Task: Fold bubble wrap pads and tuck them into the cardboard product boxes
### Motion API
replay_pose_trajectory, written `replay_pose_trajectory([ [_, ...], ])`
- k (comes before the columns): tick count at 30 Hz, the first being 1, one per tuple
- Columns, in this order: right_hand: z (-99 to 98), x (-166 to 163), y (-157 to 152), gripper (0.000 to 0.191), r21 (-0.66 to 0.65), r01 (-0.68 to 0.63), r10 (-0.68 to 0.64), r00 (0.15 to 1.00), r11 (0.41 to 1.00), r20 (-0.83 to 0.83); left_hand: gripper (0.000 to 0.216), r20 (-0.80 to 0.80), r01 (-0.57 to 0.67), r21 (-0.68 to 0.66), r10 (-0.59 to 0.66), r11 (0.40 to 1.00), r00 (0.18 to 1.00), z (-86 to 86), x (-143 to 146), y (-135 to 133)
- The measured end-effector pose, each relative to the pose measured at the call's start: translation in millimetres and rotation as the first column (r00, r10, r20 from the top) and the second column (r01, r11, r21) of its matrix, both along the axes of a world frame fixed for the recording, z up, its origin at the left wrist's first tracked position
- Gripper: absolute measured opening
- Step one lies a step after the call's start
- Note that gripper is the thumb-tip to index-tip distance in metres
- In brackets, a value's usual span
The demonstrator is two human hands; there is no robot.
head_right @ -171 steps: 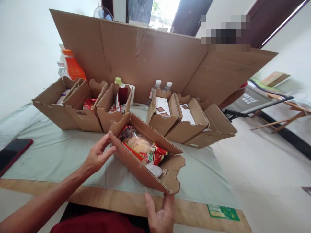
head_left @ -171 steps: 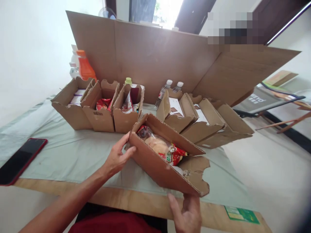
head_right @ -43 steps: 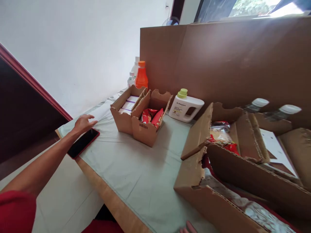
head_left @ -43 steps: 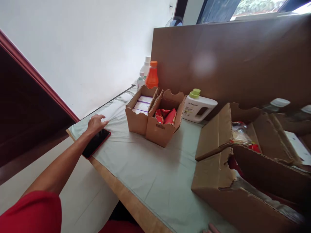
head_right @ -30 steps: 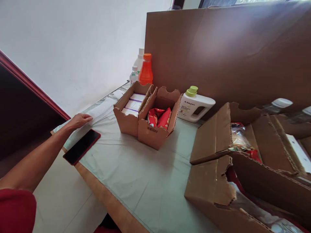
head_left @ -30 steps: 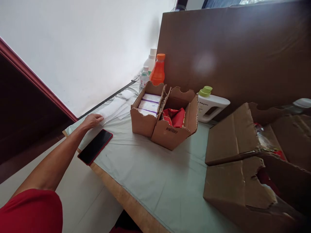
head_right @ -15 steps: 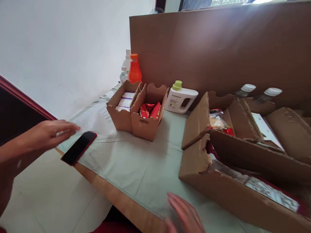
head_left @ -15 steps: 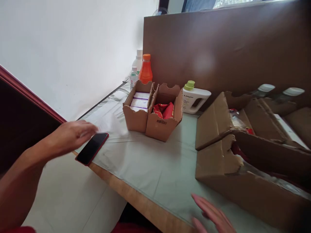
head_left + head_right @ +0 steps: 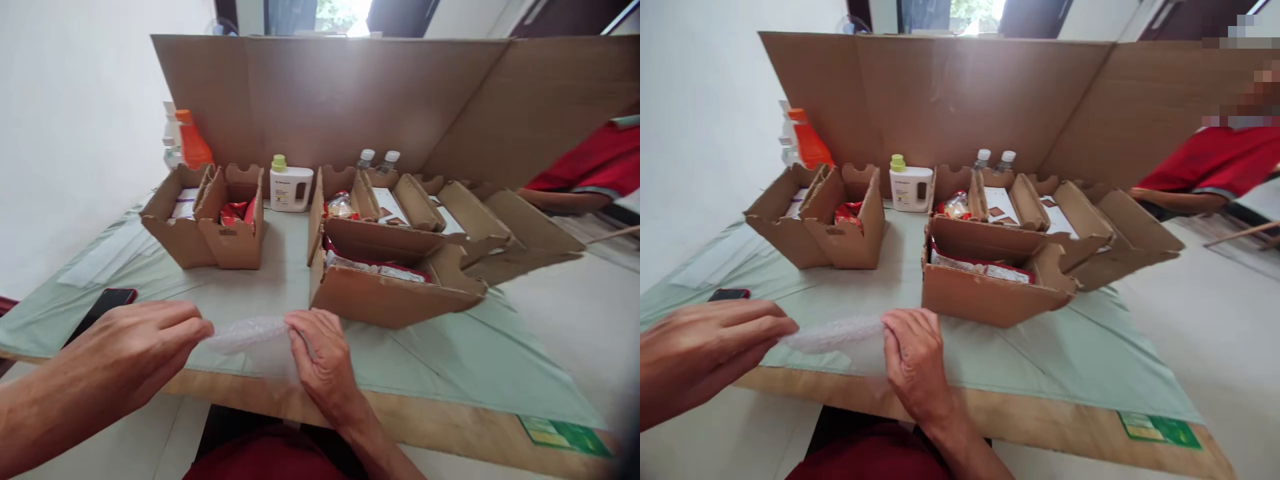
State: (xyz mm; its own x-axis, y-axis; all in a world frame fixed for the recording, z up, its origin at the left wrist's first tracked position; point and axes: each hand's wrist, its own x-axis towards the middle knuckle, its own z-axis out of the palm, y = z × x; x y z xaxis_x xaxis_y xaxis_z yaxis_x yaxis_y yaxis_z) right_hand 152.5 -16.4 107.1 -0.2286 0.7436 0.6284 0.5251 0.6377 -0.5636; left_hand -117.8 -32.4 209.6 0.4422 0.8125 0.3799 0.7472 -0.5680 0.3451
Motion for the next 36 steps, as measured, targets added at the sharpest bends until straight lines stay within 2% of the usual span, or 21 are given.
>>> replay_pose_trajectory([
  [3,29.8,40.2,-13.2,0.03,0.132,0.078,-0.095,0.987,0.988,0.129,0.037,-0.208,0.128,0.132,-0.099,0.983,0.973,8.5,33.6,16.8],
  [5,44.2,61.1,-22.2,0.034,0.188,0.114,-0.152,0.967,0.976,0.206,0.039,-0.209,0.139,0.194,-0.097,0.971,0.973,-0.3,50.5,22.1],
  [6,46.6,70.9,-25.5,0.035,0.193,0.126,-0.173,0.953,0.973,0.249,0.038,-0.207,0.153,0.18,-0.115,0.972,0.972,-10.5,56.3,22.9],
  [8,40.2,90.8,-30.5,0.033,0.143,0.138,-0.184,0.905,0.98,0.383,0.036,-0.238,0.184,0.091,-0.158,0.979,0.958,-41.1,62.4,20.8],
  [10,21.6,111.0,-35.4,0.028,0.07,0.161,-0.174,0.85,0.985,0.496,0.035,-0.322,0.197,-0.047,-0.202,0.979,0.925,-77.7,61.7,13.8],
  [12,-0.5,127.5,-42.2,0.024,0.024,0.204,-0.185,0.824,0.979,0.536,0.042,-0.377,0.206,-0.179,-0.26,0.962,0.889,-108.5,56.8,4.4],
  [14,-17.2,133.4,-48.6,0.023,0.008,0.254,-0.223,0.834,0.967,0.504,0.046,-0.354,0.217,-0.228,-0.288,0.949,0.89,-126.0,51.9,-1.6],
  [17,-27.8,109.5,-46.7,0.023,-0.029,0.244,-0.21,0.881,0.969,0.423,0.027,-0.247,0.183,-0.122,-0.208,0.976,0.946,-132.9,54.7,6.4],
  [20,-36.0,54.3,-25.5,0.028,-0.109,0.121,-0.067,0.913,0.987,0.403,0.029,-0.177,0.122,-0.002,-0.121,0.993,0.977,-141.5,69.6,30.4],
  [22,-47.9,23.0,-8.4,0.029,-0.15,0.059,0.015,0.894,0.987,0.448,0.034,-0.211,0.111,-0.001,-0.109,0.994,0.971,-155.6,78.3,45.0],
  [24,-63.9,15.4,0.2,0.03,-0.151,0.034,0.048,0.861,0.988,0.507,0.036,-0.251,0.111,-0.047,-0.119,0.993,0.96,-173.2,80.5,52.7],
  [25,-71.9,23.3,-1.3,0.03,-0.138,0.037,0.042,0.848,0.99,0.528,0.037,-0.255,0.112,-0.072,-0.127,0.991,0.958,-181.5,79.1,53.6],
  [27,-84.3,60.8,-16.6,0.031,-0.107,0.085,-0.012,0.834,0.991,0.552,0.04,-0.238,0.119,-0.098,-0.139,0.988,0.961,-194.3,73.2,51.4],
  [29,-88.8,116.3,-42.5,0.034,-0.079,0.206,-0.126,0.815,0.975,0.566,0.041,-0.222,0.115,-0.098,-0.134,0.989,0.966,-200.7,66.7,47.2],
  [32,-83.1,190.7,-75.5,0.034,-0.005,0.424,-0.345,0.744,0.906,0.572,0.04,-0.215,0.118,-0.094,-0.136,0.989,0.967,-199.7,61.1,45.1],
  [34,-78.6,209.5,-81.1,0.03,0.046,0.506,-0.446,0.71,0.861,0.545,0.036,-0.193,0.13,-0.088,-0.145,0.988,0.97,-194.2,61.8,46.4],
  [36,-78.4,196.8,-71.8,0.025,0.054,0.501,-0.455,0.729,0.864,0.512,0.032,-0.175,0.127,-0.064,-0.136,0.99,0.975,-187.2,68.3,46.8],
])
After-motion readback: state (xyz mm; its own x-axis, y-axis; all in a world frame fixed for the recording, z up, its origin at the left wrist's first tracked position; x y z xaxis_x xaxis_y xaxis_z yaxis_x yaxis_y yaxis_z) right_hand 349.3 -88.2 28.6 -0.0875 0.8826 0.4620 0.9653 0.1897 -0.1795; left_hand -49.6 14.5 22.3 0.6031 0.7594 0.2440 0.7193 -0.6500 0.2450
